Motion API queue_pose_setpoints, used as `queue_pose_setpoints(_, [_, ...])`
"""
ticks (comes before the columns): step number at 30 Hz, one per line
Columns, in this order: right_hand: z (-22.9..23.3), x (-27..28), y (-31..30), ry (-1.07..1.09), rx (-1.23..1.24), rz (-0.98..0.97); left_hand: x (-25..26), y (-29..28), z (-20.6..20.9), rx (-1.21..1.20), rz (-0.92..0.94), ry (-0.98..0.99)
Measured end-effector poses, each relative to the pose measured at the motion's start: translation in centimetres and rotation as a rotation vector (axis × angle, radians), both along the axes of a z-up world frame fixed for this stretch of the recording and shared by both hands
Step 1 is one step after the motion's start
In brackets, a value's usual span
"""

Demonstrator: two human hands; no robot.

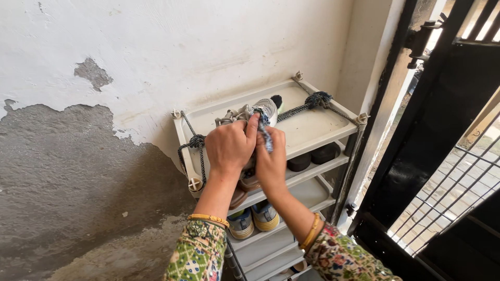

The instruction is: The person cleans a white sneaker on a shoe rack using a cloth and a brush. They wipe the shoe's exterior and sole, then use the brush to scrub the upper surface before wiping it again.

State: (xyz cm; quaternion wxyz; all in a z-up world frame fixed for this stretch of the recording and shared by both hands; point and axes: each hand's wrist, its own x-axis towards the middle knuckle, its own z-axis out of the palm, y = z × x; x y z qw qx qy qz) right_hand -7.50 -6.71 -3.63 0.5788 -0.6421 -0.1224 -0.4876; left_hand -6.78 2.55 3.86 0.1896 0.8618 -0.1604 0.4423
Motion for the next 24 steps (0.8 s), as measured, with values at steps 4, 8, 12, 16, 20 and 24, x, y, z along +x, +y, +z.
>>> queue_pose_setpoints(4, [2.2, 0.3, -4.4, 0.198, 0.758, 0.425, 0.2, 0.7, 0.2, 0.373, -0.031, -0.207])
queue_pose_setpoints(8, [5.7, 2.9, -10.6, 0.06, 0.695, 0.338, 0.2, 2.1, 0.4, 0.572, -0.215, -0.146])
queue_pose_setpoints(12, [7.5, 9.2, -13.6, 0.134, 0.416, 0.228, -0.9, 1.6, -0.7, 0.683, -0.146, 0.031])
queue_pose_setpoints(16, [6.4, 11.0, -10.8, 0.197, -0.482, -0.231, -4.2, -0.5, -2.1, 0.503, -0.088, 0.046])
queue_pose_setpoints(20, [9.4, 7.7, -6.6, 0.368, -0.745, 0.263, -4.4, -1.1, -2.3, 0.505, -0.097, 0.177])
queue_pose_setpoints(24, [12.1, 4.4, -0.6, 0.302, -1.132, 0.497, -3.7, -1.4, -4.7, 0.452, -0.078, -0.017])
